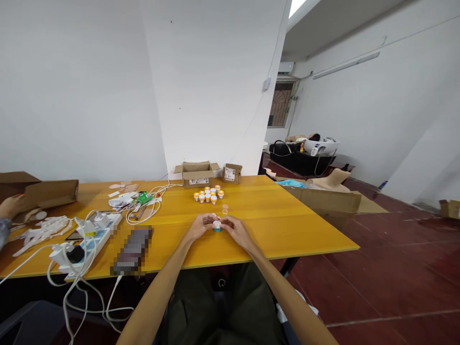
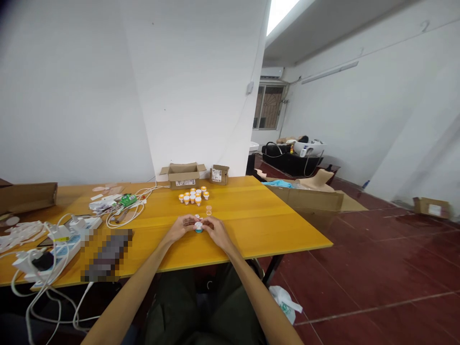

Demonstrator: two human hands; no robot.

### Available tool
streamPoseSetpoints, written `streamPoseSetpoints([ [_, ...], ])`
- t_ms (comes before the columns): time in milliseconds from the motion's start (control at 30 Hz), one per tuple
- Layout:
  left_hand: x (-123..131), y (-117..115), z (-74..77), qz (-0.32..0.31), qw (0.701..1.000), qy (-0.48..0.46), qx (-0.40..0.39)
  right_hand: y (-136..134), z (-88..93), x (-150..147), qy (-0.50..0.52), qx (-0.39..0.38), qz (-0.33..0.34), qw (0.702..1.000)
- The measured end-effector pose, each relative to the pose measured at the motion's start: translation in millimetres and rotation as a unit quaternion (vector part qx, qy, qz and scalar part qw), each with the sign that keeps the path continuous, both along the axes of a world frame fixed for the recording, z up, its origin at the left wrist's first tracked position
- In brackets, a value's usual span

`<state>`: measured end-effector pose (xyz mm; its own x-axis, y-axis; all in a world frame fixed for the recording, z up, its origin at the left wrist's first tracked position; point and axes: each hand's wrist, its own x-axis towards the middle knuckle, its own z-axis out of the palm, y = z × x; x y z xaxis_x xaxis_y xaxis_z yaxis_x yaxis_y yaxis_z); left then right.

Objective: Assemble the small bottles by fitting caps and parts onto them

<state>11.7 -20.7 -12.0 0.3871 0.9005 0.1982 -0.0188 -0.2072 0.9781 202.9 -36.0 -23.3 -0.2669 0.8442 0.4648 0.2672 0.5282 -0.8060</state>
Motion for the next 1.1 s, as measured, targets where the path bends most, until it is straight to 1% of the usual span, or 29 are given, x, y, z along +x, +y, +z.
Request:
streamPoseSetpoints([
  [200,-0.3,-1.0,1.2,0.001,1.0,-0.007,0.014,2.9,-3.1,2.0,0.007,-0.007,-0.006,1.0],
  [400,2.0,1.5,2.0,0.04,0.999,0.023,0.026,5.0,-3.8,2.6,0.018,-0.009,-0.004,1.0],
  [533,3.3,5.1,-0.2,0.054,0.998,0.019,0.028,5.8,-4.2,2.8,0.021,-0.003,-0.002,1.0],
  [800,3.7,5.8,-2.8,0.057,0.998,0.013,0.026,8.5,-7.9,2.6,0.022,0.001,-0.009,1.0],
  [1100,5.2,5.5,-3.2,0.058,0.997,0.017,0.039,9.4,-8.6,3.9,0.027,-0.018,-0.002,0.999],
])
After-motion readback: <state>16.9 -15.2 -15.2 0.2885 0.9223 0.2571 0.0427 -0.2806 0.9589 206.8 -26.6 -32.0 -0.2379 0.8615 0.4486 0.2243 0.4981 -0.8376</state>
